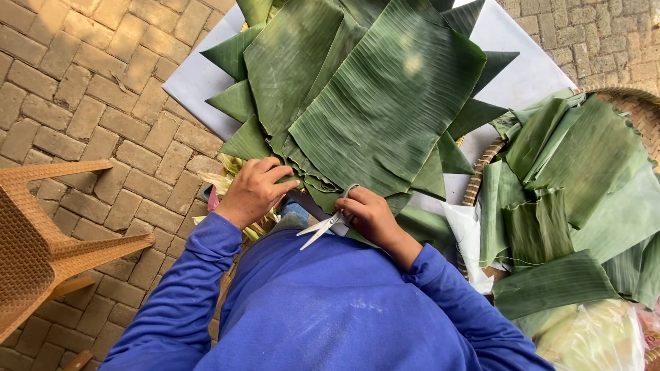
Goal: Folding banana leaves to create decorative structures or food packaging.
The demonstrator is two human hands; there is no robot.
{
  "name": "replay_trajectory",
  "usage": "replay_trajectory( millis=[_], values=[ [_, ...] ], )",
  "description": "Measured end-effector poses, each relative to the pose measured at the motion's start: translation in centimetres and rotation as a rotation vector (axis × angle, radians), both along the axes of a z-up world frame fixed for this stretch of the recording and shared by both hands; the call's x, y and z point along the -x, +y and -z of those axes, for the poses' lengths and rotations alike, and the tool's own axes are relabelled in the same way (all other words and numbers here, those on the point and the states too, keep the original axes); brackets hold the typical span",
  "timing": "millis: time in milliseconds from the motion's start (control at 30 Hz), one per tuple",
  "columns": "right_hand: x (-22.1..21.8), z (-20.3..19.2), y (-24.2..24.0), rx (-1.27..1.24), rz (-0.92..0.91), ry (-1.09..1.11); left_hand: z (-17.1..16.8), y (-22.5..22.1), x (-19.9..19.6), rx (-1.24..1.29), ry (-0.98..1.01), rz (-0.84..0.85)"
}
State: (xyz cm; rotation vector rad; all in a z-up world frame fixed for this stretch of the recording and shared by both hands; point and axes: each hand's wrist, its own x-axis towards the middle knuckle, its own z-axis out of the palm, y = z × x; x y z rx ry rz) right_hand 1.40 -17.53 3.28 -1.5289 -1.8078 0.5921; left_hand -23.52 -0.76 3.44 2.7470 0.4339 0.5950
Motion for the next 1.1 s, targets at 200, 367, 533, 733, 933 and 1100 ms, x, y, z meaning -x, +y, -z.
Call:
replay_trajectory(
  millis=[200,367,533,733,933,1100],
  values=[
    [0.2,-0.3,-0.1,-0.065,-0.032,-0.137,0.4,-0.4,-0.6,0.032,0.027,-0.011],
    [-1.3,-5.2,0.1,0.19,-0.045,0.067,-1.3,-0.9,-1.1,0.101,0.021,-0.067],
    [-7.4,-3.5,-0.3,0.171,0.287,0.562,-0.7,-2.4,-5.5,0.182,0.003,-0.004],
    [-7.9,-1.7,1.0,0.38,0.362,0.457,3.7,-2.1,-9.8,0.218,0.311,0.099],
    [-6.1,-1.0,1.1,0.488,0.304,0.06,3.5,-2.1,-9.9,0.205,0.401,0.143],
    [-6.6,-1.3,1.7,0.455,0.324,0.13,2.4,-1.9,-10.5,0.275,0.168,0.12]
  ],
)
